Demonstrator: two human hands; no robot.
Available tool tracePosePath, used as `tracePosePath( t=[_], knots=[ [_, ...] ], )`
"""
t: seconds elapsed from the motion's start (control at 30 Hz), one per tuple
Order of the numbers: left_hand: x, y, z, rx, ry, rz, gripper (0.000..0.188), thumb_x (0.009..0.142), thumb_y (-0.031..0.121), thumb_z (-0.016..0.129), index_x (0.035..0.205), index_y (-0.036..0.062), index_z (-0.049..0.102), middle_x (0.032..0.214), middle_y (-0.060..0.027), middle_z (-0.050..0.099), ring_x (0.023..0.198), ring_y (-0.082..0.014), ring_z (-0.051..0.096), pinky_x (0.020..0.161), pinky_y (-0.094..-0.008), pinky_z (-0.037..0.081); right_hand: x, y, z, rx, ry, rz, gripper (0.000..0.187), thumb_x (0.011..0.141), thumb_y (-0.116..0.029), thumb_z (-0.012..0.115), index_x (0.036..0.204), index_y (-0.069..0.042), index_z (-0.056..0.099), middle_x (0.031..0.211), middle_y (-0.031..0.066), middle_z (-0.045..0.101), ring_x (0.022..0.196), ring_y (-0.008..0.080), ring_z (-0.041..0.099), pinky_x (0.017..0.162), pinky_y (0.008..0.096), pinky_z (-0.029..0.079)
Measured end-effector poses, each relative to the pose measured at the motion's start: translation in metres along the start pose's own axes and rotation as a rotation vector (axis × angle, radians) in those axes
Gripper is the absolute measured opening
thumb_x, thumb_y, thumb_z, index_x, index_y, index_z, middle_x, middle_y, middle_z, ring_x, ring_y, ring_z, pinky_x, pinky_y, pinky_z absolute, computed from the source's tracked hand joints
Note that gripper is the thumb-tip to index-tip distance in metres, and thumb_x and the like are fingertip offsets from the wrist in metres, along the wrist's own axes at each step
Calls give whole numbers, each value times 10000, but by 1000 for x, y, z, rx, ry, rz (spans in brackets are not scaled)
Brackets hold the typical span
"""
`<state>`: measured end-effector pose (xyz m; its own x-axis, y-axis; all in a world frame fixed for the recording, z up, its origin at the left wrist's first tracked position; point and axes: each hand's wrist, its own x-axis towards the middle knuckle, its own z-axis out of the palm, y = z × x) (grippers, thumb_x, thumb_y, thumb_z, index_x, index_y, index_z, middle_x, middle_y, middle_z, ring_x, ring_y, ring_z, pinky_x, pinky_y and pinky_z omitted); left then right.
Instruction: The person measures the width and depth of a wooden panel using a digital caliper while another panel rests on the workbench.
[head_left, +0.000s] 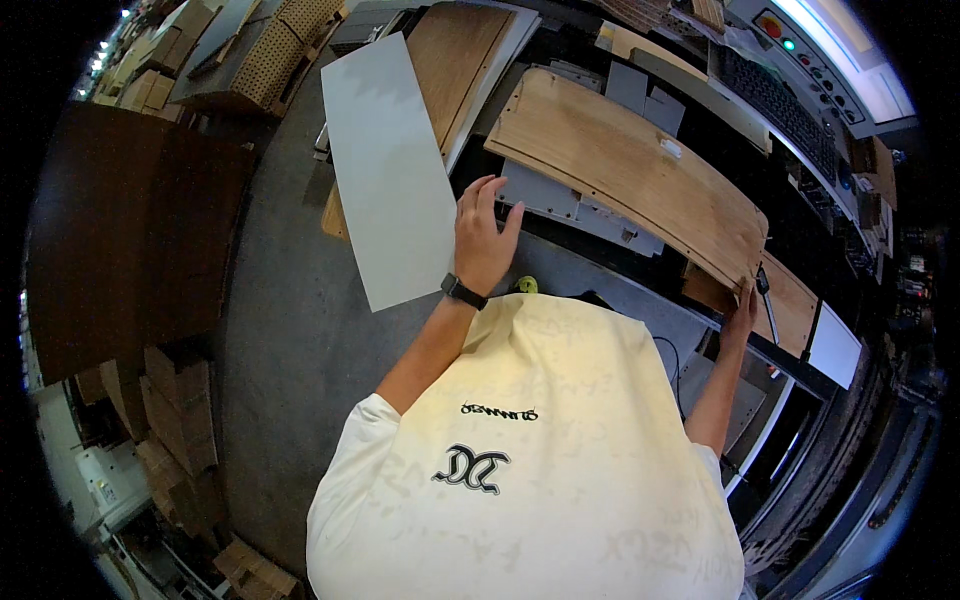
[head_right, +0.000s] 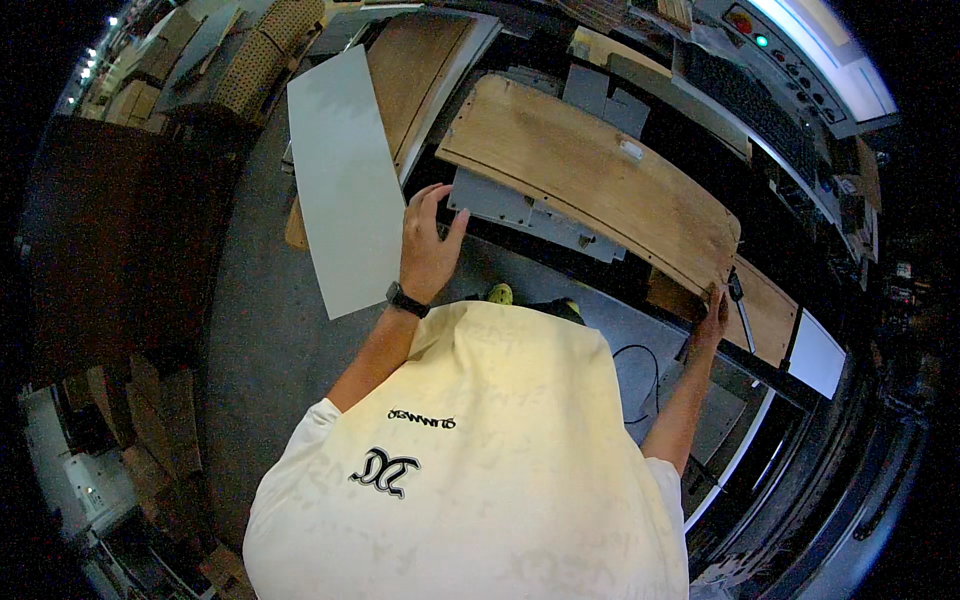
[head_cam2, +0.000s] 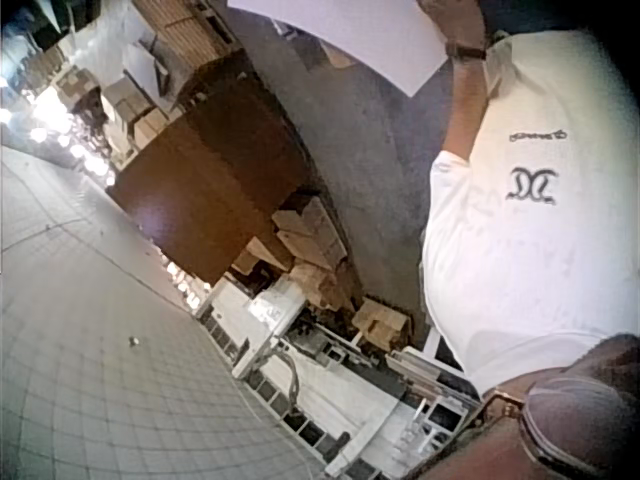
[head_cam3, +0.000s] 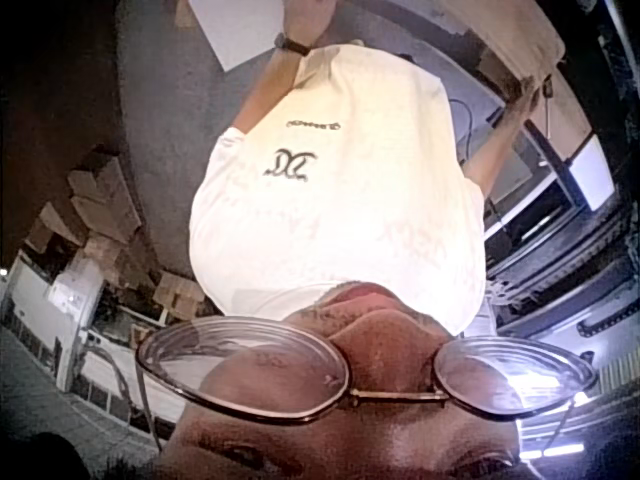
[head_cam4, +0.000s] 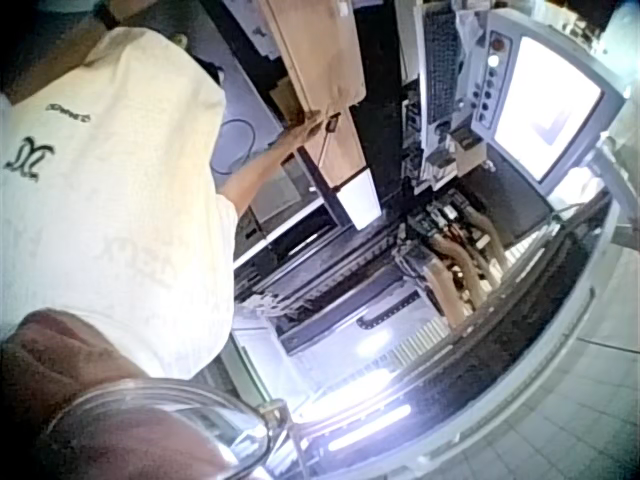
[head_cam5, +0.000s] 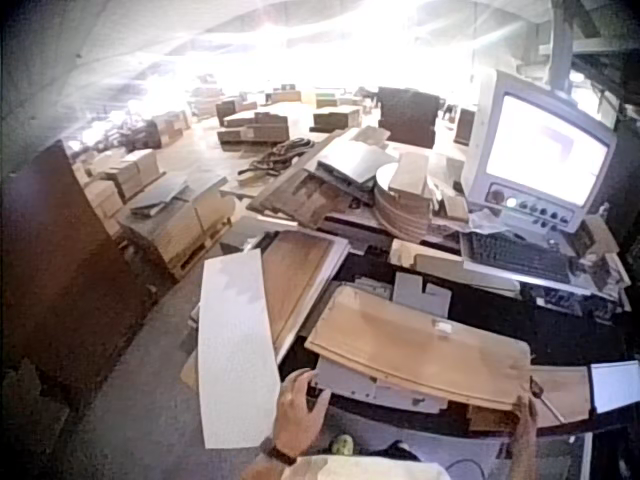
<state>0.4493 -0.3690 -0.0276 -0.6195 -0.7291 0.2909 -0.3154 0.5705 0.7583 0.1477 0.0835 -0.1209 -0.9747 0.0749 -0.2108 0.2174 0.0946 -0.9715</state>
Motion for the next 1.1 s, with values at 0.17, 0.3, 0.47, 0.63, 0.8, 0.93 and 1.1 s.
tracePosePath(
  t=[0.17, 0.3, 0.47, 0.63, 0.8, 0.93, 1.1],
  knots=[
    [30, -30, 7, -44, 11, -46, 415, 888, 207, 667, 1241, 19, 559, 1255, -203, 573, 1192, -386, 521, 1040, -448, 405, -20, -17, 17, 154, -14, 44, 565, 943, -348, 678, 1406, -73, 510, 1381, 85, 552, 1303, 246, 486, 1010, 450, 436],
    [64, -48, 16, -99, -8, -102, 445, 888, 233, 663, 1249, -2, 551, 1259, -218, 576, 1204, -388, 521, 1043, -436, 406, -23, -22, 16, 131, 3, 50, 543, 941, -355, 678, 1402, -114, 524, 1399, 83, 535, 1270, 241, 512, 956, 405, 473],
    [103, -81, 43, -113, -52, -223, 471, 918, 211, 608, 1323, -15, 524, 1302, -229, 588, 1218, -380, 547, 1039, -432, 422, -14, -19, 5, -32, -68, -34, 779, 787, 113, 731, 1463, -143, 443, 1472, 171, 427, 1292, 309, 498, 1041, 387, 460],
    [121, -93, 54, -209, -152, -198, 407, 921, 119, 583, 1307, -11, 569, 1231, -227, 645, 1145, -343, 622, 985, -394, 479, -23, -43, 9, 19, -112, 9, 662, 878, -41, 711, 1470, -132, 429, 1488, 125, 413, 1314, 287, 491, 1014, 396, 483],
    [116, -100, 57, -249, -138, -158, 418, 917, 90, 597, 1324, 0, 563, 1245, -220, 643, 1161, -317, 621, 988, -373, 475, -37, -59, 29, 48, -76, 16, 546, 978, -297, 624, 1455, -107, 439, 1481, 71, 417, 1302, 249, 498, 987, 408, 493],
    [113, -94, 53, -293, -163, -186, 393, 927, 107, 602, 1300, -12, 573, 1223, -201, 656, 1138, -301, 630, 978, -360, 477, -16, -39, 20, 81, -1, 72, 594, 935, -309, 686, 1457, -140, 457, 1459, 91, 466, 1245, 279, 533, 942, 417, 495],
    [108, -94, 48, -296, -153, -209, 396, 930, 164, 620, 1278, -19, 580, 1180, -175, 673, 1095, -279, 644, 955, -347, 484, -2, -21, 7, -236, -93, -111, 670, 853, -77, 744, 1453, -103, 448, 1475, 185, 434, 1304, 356, 489, 1029, 413, 460]
  ],
)
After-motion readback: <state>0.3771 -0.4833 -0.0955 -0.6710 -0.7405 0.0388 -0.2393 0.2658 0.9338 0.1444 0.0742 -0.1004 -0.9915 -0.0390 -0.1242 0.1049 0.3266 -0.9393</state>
